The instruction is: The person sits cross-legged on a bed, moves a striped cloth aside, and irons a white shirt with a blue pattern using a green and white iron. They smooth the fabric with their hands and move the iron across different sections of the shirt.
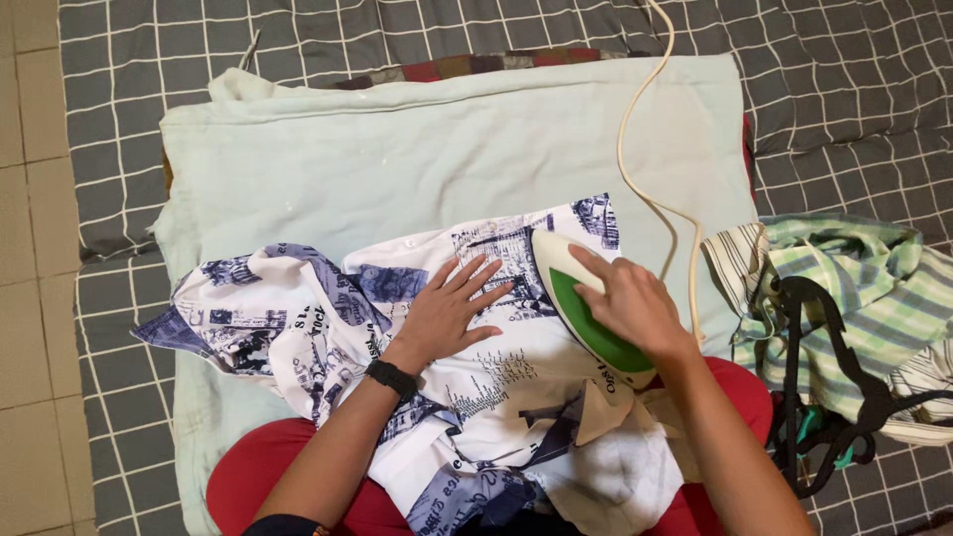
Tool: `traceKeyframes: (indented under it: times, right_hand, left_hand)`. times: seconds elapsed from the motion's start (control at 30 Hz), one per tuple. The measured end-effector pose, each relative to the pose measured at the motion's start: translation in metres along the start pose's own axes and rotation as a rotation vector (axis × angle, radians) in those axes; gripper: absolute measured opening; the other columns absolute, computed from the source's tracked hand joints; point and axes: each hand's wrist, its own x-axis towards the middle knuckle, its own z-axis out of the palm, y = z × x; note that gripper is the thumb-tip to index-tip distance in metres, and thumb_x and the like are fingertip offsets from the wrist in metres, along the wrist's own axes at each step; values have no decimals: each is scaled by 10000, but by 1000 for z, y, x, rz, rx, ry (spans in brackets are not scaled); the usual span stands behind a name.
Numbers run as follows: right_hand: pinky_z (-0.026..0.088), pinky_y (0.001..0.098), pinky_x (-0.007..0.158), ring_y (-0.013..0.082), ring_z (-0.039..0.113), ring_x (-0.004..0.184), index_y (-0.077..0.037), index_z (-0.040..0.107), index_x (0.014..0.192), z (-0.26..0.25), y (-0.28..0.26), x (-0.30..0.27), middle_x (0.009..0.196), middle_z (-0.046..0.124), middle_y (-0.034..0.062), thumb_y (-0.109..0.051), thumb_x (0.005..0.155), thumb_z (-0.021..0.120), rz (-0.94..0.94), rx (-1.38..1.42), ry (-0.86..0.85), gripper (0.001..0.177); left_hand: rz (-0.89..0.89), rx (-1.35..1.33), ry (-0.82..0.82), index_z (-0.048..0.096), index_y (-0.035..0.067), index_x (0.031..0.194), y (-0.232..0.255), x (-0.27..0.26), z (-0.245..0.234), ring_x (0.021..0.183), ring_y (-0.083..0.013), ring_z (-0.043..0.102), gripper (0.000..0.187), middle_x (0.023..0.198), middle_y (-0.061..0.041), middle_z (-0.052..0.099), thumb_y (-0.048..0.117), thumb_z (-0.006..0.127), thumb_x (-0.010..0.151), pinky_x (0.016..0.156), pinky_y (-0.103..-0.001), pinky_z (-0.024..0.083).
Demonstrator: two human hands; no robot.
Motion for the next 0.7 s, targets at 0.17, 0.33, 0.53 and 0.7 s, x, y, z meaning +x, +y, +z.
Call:
traceKeyframes:
  times: [0.17,0.33,0.53,0.7]
  right_hand:
    - [566,524,779,443,711,819,-286,610,1432,8,-17,13,908,714,267,-270,873,717,67,-65,60,569]
    - [570,531,786,436,719,843,-261,589,1457,11,-27,52,899,718,269,-271,893,716,113,-96,94,578]
    - [566,524,819,422,721,872,-237,579,1461,5,-26,56,888,731,247,-247,887,704,60,-44,45,587]
    - [564,525,826,436,713,883,-247,596,1445,2,-23,10,933,719,260,-251,886,701,-5,-22,9,569]
  left_hand:
    - [-2,2,-2,444,280,1550,-2,0,0,1536,-255,275,714,1643,-44,370,673,480,955,1252,-491,173]
    - [-10,11,-14,435,280,1556,-3,0,1,1541,-246,267,724,1643,-41,368,682,468,954,1257,-487,167]
    - [-13,8,-6,431,280,1559,-3,-1,1,1543,-249,259,721,1646,-40,363,675,469,958,1259,-483,160]
    - [-9,4,18,442,256,1556,-4,-3,3,1545,-255,257,718,1651,-42,363,657,480,962,1260,-484,160]
